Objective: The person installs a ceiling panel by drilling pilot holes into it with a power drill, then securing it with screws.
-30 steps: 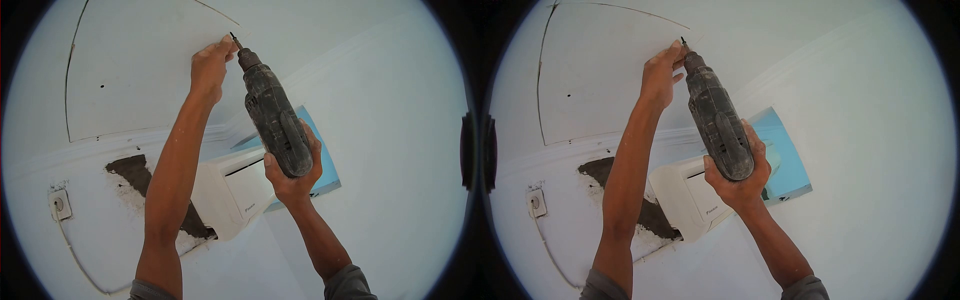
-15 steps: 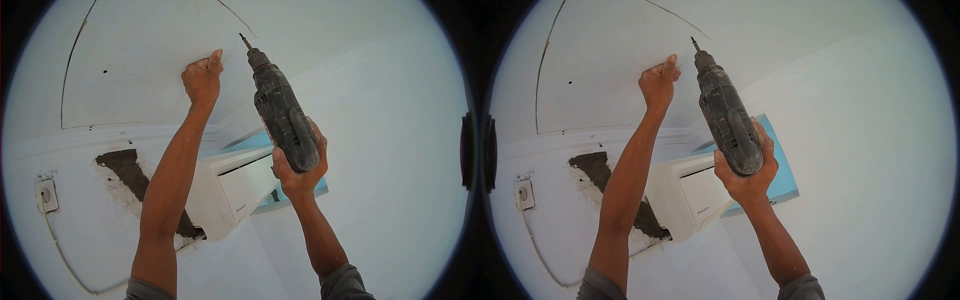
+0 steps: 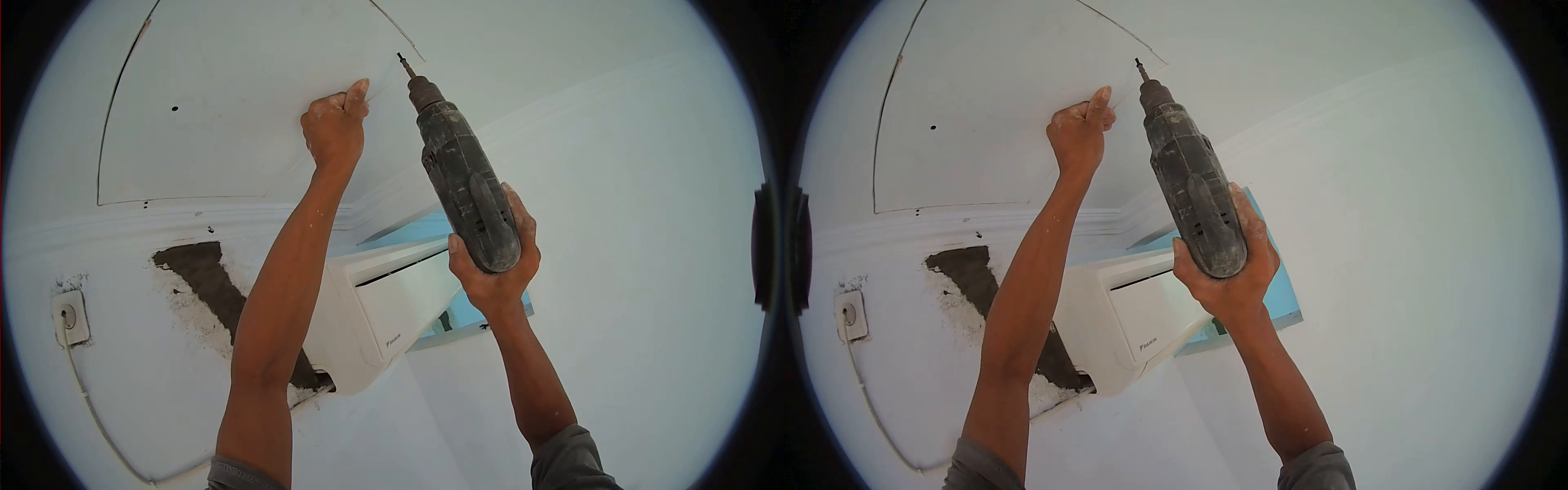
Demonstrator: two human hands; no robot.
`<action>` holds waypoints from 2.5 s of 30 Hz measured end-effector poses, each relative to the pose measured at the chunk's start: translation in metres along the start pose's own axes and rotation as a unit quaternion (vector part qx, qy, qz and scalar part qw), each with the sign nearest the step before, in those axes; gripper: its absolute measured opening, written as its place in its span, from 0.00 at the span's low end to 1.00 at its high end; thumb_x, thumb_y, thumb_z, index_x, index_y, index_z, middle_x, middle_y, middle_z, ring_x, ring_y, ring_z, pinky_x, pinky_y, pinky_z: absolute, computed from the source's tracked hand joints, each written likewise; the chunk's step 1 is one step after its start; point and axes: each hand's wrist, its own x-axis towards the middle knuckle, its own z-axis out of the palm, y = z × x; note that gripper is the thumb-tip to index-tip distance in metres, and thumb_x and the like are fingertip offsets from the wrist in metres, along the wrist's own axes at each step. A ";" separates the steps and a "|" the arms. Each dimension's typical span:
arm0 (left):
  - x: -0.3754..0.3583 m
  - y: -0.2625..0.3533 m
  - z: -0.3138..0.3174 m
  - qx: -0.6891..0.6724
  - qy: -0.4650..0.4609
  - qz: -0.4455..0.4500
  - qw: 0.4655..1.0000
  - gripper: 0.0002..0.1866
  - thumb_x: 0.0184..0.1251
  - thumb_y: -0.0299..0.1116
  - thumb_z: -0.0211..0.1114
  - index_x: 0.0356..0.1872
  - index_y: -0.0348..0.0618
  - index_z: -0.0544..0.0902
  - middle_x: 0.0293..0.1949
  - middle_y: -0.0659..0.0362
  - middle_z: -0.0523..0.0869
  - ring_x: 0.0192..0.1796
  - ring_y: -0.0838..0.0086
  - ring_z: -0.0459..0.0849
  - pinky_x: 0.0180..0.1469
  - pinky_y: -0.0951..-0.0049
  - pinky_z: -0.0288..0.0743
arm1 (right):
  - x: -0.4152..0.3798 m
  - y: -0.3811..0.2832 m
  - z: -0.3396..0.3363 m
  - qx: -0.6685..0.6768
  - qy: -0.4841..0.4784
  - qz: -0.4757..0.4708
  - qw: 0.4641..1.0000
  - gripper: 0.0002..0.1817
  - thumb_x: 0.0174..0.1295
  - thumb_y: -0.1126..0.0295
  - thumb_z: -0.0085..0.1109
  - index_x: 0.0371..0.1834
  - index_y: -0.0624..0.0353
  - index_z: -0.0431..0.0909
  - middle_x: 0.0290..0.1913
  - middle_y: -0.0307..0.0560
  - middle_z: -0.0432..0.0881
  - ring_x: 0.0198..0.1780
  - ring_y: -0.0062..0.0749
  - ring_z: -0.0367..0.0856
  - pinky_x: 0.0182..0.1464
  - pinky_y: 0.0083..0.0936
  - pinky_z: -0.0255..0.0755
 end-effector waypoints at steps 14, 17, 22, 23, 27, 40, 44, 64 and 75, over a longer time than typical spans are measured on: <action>-0.003 0.008 -0.003 0.044 -0.011 -0.015 0.999 0.27 0.66 0.50 0.65 0.18 0.34 0.84 0.17 0.58 0.82 0.21 0.77 0.78 0.33 0.75 0.75 | 0.016 0.002 -0.010 0.004 -0.067 0.009 0.998 0.39 0.47 0.72 0.71 0.64 0.73 0.64 0.55 0.62 0.77 0.53 0.42 0.83 0.54 0.31 0.80; -0.002 0.007 -0.003 0.029 -0.007 -0.014 0.999 0.28 0.65 0.52 0.65 0.18 0.35 0.85 0.17 0.58 0.82 0.22 0.77 0.79 0.33 0.75 0.75 | 0.024 0.008 -0.009 -0.033 -0.051 -0.055 0.997 0.41 0.43 0.72 0.73 0.64 0.69 0.66 0.48 0.59 0.79 0.45 0.38 0.84 0.46 0.29 0.81; -0.002 0.006 -0.002 0.038 -0.002 -0.015 0.999 0.29 0.64 0.53 0.66 0.19 0.33 0.85 0.18 0.56 0.84 0.23 0.76 0.80 0.34 0.75 0.77 | 0.029 0.010 -0.014 -0.048 -0.046 -0.099 0.993 0.42 0.40 0.72 0.74 0.64 0.65 0.68 0.42 0.54 0.80 0.39 0.34 0.84 0.36 0.26 0.82; -0.002 0.004 -0.002 0.037 -0.002 -0.015 0.999 0.29 0.64 0.53 0.66 0.19 0.33 0.85 0.18 0.56 0.84 0.23 0.76 0.80 0.34 0.75 0.77 | 0.028 0.010 -0.017 -0.058 -0.066 -0.090 0.992 0.42 0.41 0.72 0.73 0.64 0.67 0.67 0.45 0.57 0.80 0.42 0.35 0.84 0.41 0.27 0.82; -0.001 0.005 -0.001 0.014 -0.005 -0.019 1.000 0.29 0.64 0.53 0.66 0.19 0.32 0.85 0.18 0.56 0.84 0.23 0.76 0.80 0.35 0.75 0.77 | 0.035 0.011 -0.018 -0.093 -0.069 -0.136 0.984 0.42 0.39 0.71 0.74 0.64 0.64 0.69 0.42 0.52 0.80 0.38 0.34 0.84 0.33 0.25 0.84; -0.003 0.008 -0.004 0.042 -0.005 -0.014 0.999 0.29 0.64 0.55 0.65 0.19 0.34 0.85 0.17 0.57 0.83 0.22 0.75 0.79 0.34 0.73 0.75 | 0.053 0.018 -0.039 -0.250 -0.117 -0.220 0.936 0.45 0.32 0.69 0.77 0.63 0.46 0.74 0.42 0.47 0.77 0.32 0.30 0.82 0.28 0.25 0.82; -0.003 0.006 -0.004 0.053 -0.016 -0.016 0.998 0.29 0.64 0.55 0.64 0.18 0.35 0.85 0.17 0.58 0.83 0.22 0.75 0.79 0.34 0.73 0.75 | 0.067 0.015 -0.052 -0.267 -0.167 -0.239 0.919 0.46 0.30 0.68 0.78 0.63 0.42 0.75 0.41 0.46 0.76 0.32 0.30 0.82 0.28 0.25 0.80; -0.003 0.025 -0.001 0.065 -0.007 0.000 0.998 0.33 0.64 0.55 0.65 0.08 0.40 0.71 0.10 0.60 0.71 0.14 0.70 0.67 0.23 0.63 0.67 | 0.083 -0.029 -0.079 -0.201 -0.231 -0.101 0.947 0.46 0.35 0.72 0.76 0.66 0.54 0.70 0.46 0.51 0.76 0.39 0.41 0.81 0.41 0.34 0.80; -0.046 -0.010 0.032 0.098 -0.116 0.008 0.988 0.17 0.66 0.42 0.62 0.24 0.38 0.80 0.20 0.55 0.81 0.21 0.67 0.81 0.27 0.64 0.76 | -0.057 -0.139 -0.227 -0.192 0.000 0.394 0.899 0.41 0.47 0.59 0.68 0.64 0.70 0.64 0.50 0.54 0.77 0.42 0.38 0.81 0.44 0.31 0.79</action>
